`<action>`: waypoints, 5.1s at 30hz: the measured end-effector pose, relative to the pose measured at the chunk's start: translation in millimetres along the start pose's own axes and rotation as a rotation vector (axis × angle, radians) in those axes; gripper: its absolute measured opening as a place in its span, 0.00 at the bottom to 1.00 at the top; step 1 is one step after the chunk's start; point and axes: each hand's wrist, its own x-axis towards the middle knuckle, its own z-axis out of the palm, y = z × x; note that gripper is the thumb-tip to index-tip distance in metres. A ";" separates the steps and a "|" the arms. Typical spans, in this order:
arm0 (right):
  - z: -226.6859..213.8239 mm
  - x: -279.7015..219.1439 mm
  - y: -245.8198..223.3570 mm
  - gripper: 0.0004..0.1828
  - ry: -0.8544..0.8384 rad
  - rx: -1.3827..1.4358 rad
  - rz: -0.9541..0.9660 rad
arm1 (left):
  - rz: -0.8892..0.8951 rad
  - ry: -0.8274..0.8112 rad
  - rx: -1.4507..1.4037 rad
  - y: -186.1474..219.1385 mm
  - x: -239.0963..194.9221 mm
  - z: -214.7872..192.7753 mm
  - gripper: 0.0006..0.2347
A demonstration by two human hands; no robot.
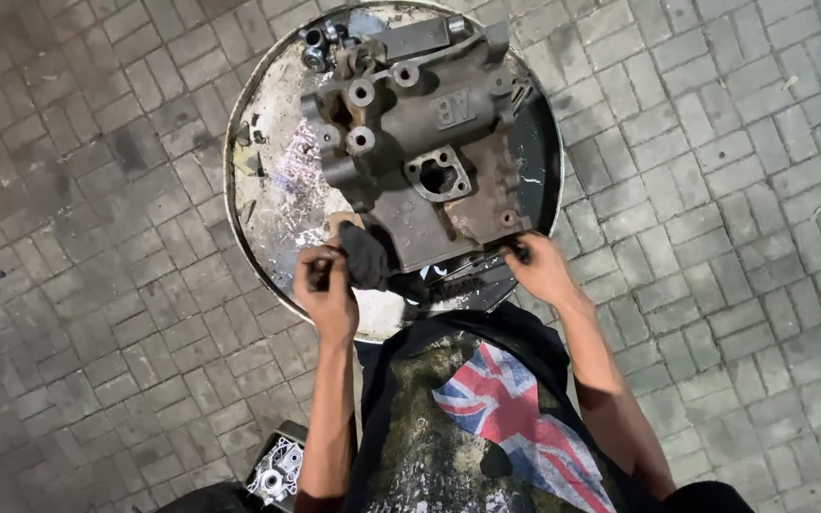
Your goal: The person cleans a large, dirty engine block resting on a metal barrel using a dark rag and a metal scraper. They wipe the exterior surfaces and scrape away grime from crevices while a white cat sits nearby on the tiled floor.
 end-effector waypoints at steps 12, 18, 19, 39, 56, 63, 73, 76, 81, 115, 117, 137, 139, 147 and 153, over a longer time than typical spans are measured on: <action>-31.7 -15.0 -52.4 0.06 0.007 0.146 -0.042 | 0.149 -0.057 0.170 -18.1 56.3 33.4 0.13; -34.2 -22.1 -57.8 0.07 0.019 0.151 -0.054 | -0.047 -0.063 0.168 -23.3 48.7 34.3 0.07; -34.1 -23.3 -57.2 0.07 0.017 0.149 -0.052 | -0.050 -0.062 0.167 -17.4 48.8 29.3 0.07; -47.2 -30.9 -70.7 0.08 0.046 0.214 -0.044 | -0.684 -0.691 0.490 6.4 49.2 -19.6 0.33; -31.7 -23.8 -71.7 0.04 0.101 0.133 -0.104 | -0.411 -0.421 0.019 -0.8 19.0 -35.0 0.10; -42.3 -22.6 -92.3 0.04 0.050 0.209 -0.065 | -0.404 -0.314 0.336 -16.1 14.2 -38.3 0.09; -46.9 -24.1 -75.7 0.08 -0.075 0.033 -0.142 | -0.112 -0.189 0.956 -4.5 30.8 -57.2 0.09; -63.1 -29.4 -91.1 0.04 -0.224 -0.004 -0.102 | 0.048 -0.181 0.901 2.9 23.2 -54.4 0.16; -56.1 -28.3 -70.2 0.16 -0.420 -0.249 -0.132 | 0.025 -0.074 0.673 -7.7 4.8 -39.4 0.14; -86.0 -115.2 -7.1 0.27 -0.361 0.328 0.091 | -0.086 -0.095 0.492 -2.5 -112.7 -49.2 0.19; -71.9 -128.4 6.9 0.22 -0.218 0.558 -0.117 | -0.128 -0.053 0.474 13.7 -124.4 -50.5 0.17; -44.9 -99.8 -133.3 0.11 0.143 0.950 0.107 | -0.323 -0.300 0.274 10.3 -237.0 -17.1 0.14; -50.5 -85.0 -139.5 0.10 0.107 0.863 0.117 | -0.299 -0.296 0.228 -5.2 -225.9 -17.1 0.16; -74.1 -79.5 -182.2 0.32 0.128 0.149 -0.185 | -0.251 -0.075 0.384 54.5 -107.6 26.7 0.17; -69.5 -93.5 -197.8 0.32 0.183 -0.051 -0.295 | 0.011 -0.105 0.373 86.1 -14.3 69.1 0.27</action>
